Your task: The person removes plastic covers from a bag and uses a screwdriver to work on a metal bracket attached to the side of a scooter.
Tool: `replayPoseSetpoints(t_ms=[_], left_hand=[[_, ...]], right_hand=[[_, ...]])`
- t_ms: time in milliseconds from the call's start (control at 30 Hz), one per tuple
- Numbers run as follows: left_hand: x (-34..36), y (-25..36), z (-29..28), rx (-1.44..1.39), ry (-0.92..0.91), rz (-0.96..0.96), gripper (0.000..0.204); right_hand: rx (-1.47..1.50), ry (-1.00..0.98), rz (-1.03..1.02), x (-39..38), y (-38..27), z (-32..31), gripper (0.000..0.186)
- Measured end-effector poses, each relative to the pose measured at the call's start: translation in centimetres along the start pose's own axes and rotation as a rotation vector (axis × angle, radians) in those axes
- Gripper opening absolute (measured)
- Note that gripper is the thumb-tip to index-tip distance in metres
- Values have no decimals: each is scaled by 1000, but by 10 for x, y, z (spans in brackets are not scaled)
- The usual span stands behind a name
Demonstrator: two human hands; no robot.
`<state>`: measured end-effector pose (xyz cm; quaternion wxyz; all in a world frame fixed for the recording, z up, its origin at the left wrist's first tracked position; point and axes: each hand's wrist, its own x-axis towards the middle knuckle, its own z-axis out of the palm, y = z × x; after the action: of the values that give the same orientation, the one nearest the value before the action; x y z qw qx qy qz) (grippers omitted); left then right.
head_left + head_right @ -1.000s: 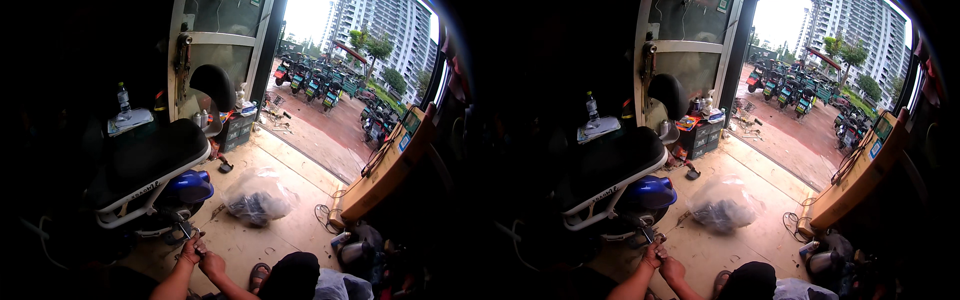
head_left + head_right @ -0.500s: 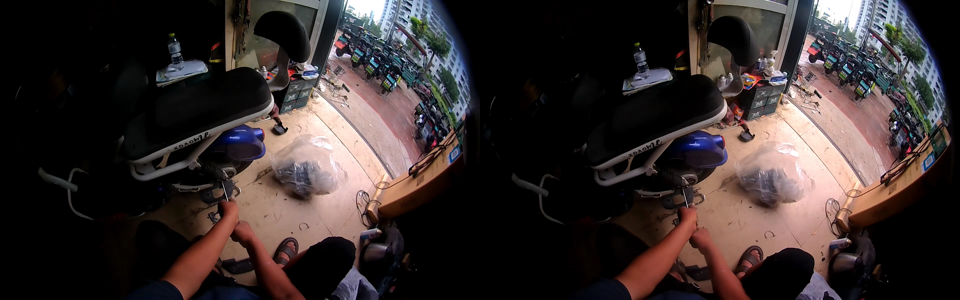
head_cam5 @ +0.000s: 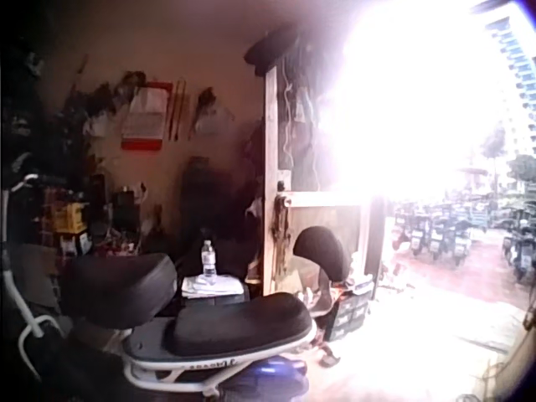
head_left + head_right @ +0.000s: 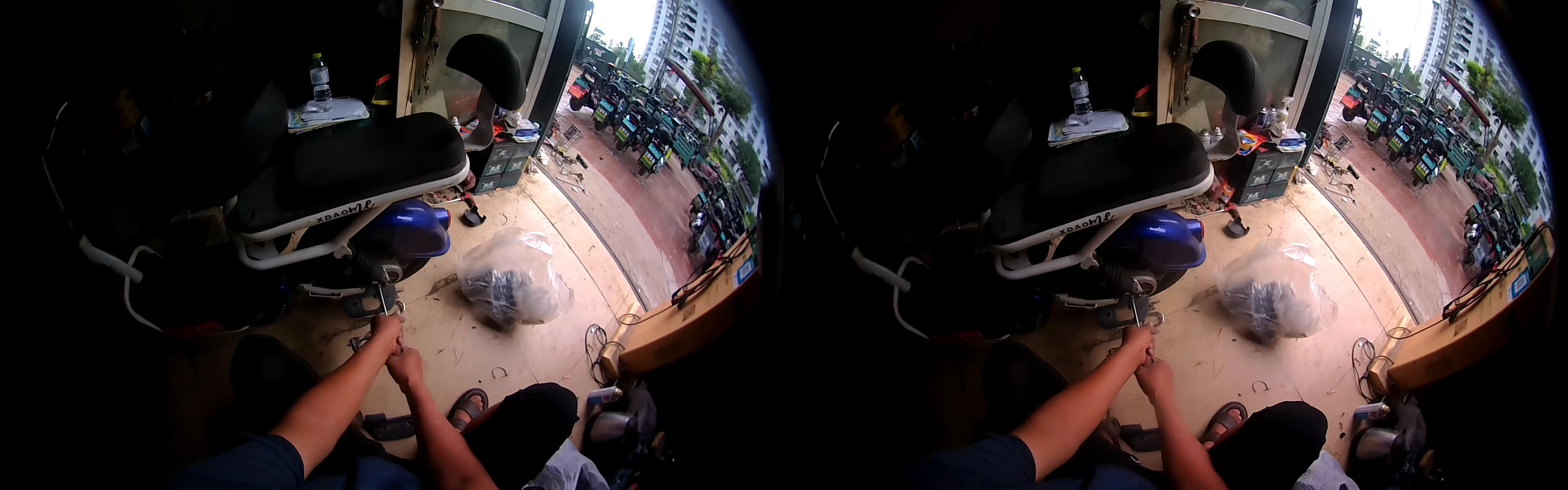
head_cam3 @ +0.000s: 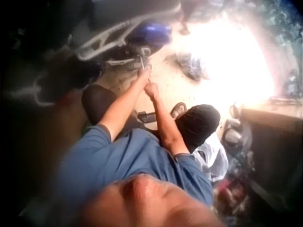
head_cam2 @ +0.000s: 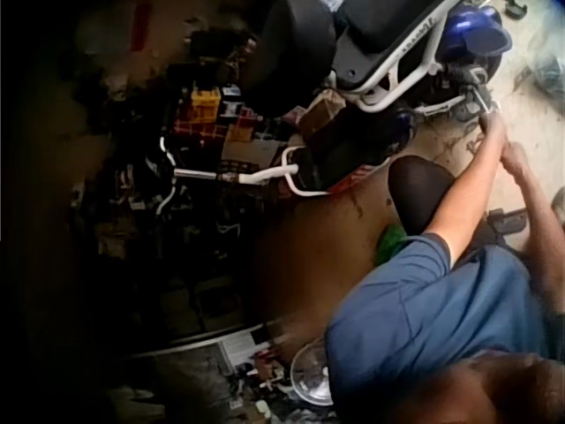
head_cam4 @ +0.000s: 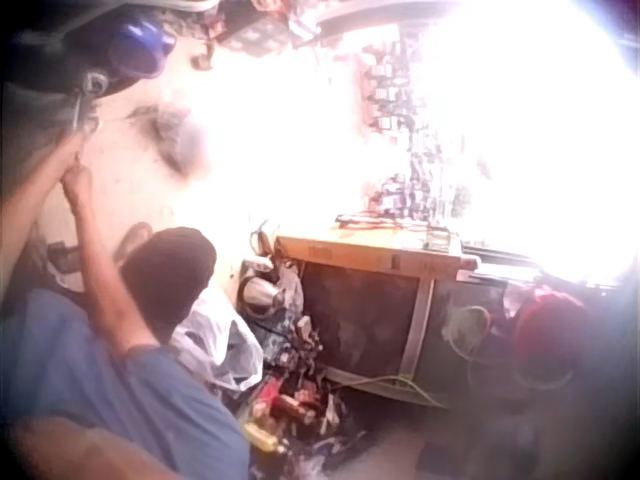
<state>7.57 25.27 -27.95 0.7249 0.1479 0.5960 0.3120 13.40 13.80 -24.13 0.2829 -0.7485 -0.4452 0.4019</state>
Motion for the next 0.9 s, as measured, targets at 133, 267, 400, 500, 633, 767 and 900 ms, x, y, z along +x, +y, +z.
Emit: replayPoseSetpoints(t_ms=[133,267,400,500,633,767,900], left_hand=[[-6,1,8,105,286,101,32],[-51,3,34,-59,112,181,35],[-57,1,28,-237,-7,259,30],[-50,2,29,-246,10,267,24],[-36,-1,25,-311,-2,252,19],[-40,0,30,-308,-19,249,23],[-39,-1,28,-294,-6,263,24]], right_hand=[[266,-150,102,4,2,1,38],[-52,133,-38,-5,3,-20,41],[-77,231,-7,-25,-20,-24,46],[-106,199,-54,-17,-18,-26,46],[-110,164,-58,-10,-17,-29,45],[-130,144,-37,-9,-16,-33,45],[-122,143,-21,-10,-20,-35,45]])
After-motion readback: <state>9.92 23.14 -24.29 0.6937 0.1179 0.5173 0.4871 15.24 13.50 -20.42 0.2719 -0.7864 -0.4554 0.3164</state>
